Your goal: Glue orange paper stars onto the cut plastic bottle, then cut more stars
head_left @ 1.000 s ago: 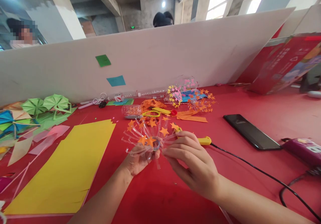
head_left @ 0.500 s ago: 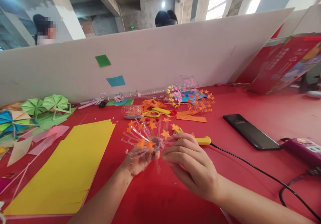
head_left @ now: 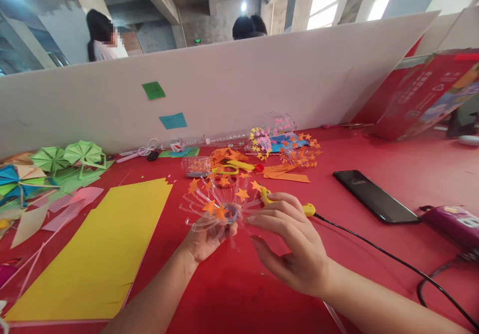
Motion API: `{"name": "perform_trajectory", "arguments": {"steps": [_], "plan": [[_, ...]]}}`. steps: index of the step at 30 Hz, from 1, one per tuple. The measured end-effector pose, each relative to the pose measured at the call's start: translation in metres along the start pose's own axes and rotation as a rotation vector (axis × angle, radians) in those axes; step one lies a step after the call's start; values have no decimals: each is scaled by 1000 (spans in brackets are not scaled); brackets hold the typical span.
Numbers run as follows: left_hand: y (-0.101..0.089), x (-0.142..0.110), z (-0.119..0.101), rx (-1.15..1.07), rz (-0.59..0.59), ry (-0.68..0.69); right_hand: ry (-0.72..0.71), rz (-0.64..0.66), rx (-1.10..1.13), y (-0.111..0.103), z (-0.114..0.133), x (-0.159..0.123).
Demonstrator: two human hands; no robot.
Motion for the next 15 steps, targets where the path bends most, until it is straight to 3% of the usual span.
{"name": "perform_trajectory", "arguments": {"steps": [7, 15], "plan": [[1, -1, -3, -16, -61, 5, 17, -64, -7, -13, -4, 2], [4, -2, -10, -85, -45, 39, -98, 59, -130, 3, 1, 0]]}}
Point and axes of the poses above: each hand's wrist, its own x-axis towards the middle knuckle, its own y-axis out of the palm, z = x × y, the point moved 9 cm from there along x, towards the middle knuckle, and after that the axes turned 8 degrees about -x, right-handed, at the moved point
